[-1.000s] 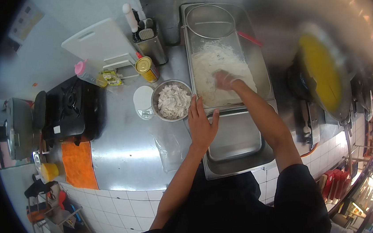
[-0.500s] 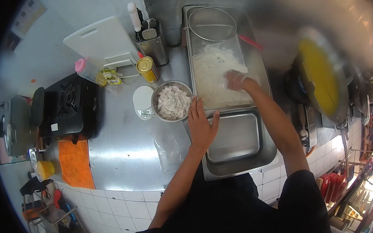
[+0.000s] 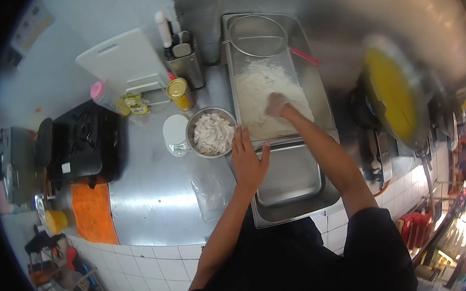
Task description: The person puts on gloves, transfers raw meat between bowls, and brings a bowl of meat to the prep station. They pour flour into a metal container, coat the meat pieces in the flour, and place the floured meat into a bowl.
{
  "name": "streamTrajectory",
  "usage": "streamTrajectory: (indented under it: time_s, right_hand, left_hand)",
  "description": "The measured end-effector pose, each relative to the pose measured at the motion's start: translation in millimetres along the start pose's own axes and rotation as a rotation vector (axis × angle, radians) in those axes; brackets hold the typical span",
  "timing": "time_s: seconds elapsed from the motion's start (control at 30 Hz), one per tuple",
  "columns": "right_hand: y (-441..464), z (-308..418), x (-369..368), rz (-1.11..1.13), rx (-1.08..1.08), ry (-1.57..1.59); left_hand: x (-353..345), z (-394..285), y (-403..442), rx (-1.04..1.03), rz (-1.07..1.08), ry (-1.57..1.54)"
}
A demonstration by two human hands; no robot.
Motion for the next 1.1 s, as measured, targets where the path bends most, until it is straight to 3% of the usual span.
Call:
streamTrajectory:
  time_s: [0.1,0.17,0.27,0.37,0.47,0.53,0.6,0.73,0.83,0.9,0.97,1.03,1.1]
  right_hand:
    - [-10.3,-31.9,24.3,0.086,-0.003,-0.050]
    - [-13.9,-52.4,28.7,-0.254,-0.072,-0.094]
    - [-16.8,-51.3,37.0,0.032,-0.054,-0.132]
    - [-33.7,-8.7,93.6,-0.161,0.036,-0.091]
    - [-42.9,44.1,142.1,-0.262,0.262,0.118]
    - [-50.3,99.0,160.2,-0.129,0.508,0.310]
    - [-46.9,163.4,144.2,-0.011,0.571,0.008]
    - [-36.7,212.7,90.2,0.140,0.407,-0.011]
    - [-31.9,203.8,118.8,0.098,0.426,-0.009]
    - [-37.9,175.5,151.6,0.044,0.593,-0.087]
    - [-15.6,122.3,143.7,0.032,0.849,-0.524]
    - [-22.7,46.4,166.1,0.070,0.228,-0.135]
    - [-23.8,-0.7,127.2,0.202,0.117,-0.041]
  left_hand:
    - [-0.6,0.4,-3.6,0.014,-0.004,-0.025]
    - [-3.2,2.8,2.1,0.012,-0.032,-0.019]
    - [-4.3,4.6,-2.2,0.013,-0.023,-0.001]
    - [-0.3,4.9,-2.0,0.030,-0.023,-0.030]
    - [1.7,2.3,-1.4,0.024,-0.022,-0.039]
    - [0.9,2.0,-1.9,0.013,-0.018,-0.018]
    - [-3.0,4.6,-4.3,0.030,0.019,0.007]
    - [-6.3,7.1,-6.0,-0.087,0.076,0.008]
    - [-6.4,6.7,-7.4,-0.028,0.032,-0.031]
    - [-5.6,4.8,-5.0,-0.039,0.001,-0.030]
    - [-5.3,1.2,-0.9,-0.040,-0.009,-0.040]
    - [-2.6,-1.1,-0.2,-0.023,0.000,-0.038]
    - [-2.3,-0.1,-0.3,0.002,-0.001,-0.046]
Point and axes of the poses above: each hand's wrist, its own y-axis towards the middle knuckle, its own x-axis out of the back of the hand, z = x × y, the point moved 4 cm from there along y, towards the middle knuckle, and after that the axes turned 2 degrees about -z, right-handed, at the moved point
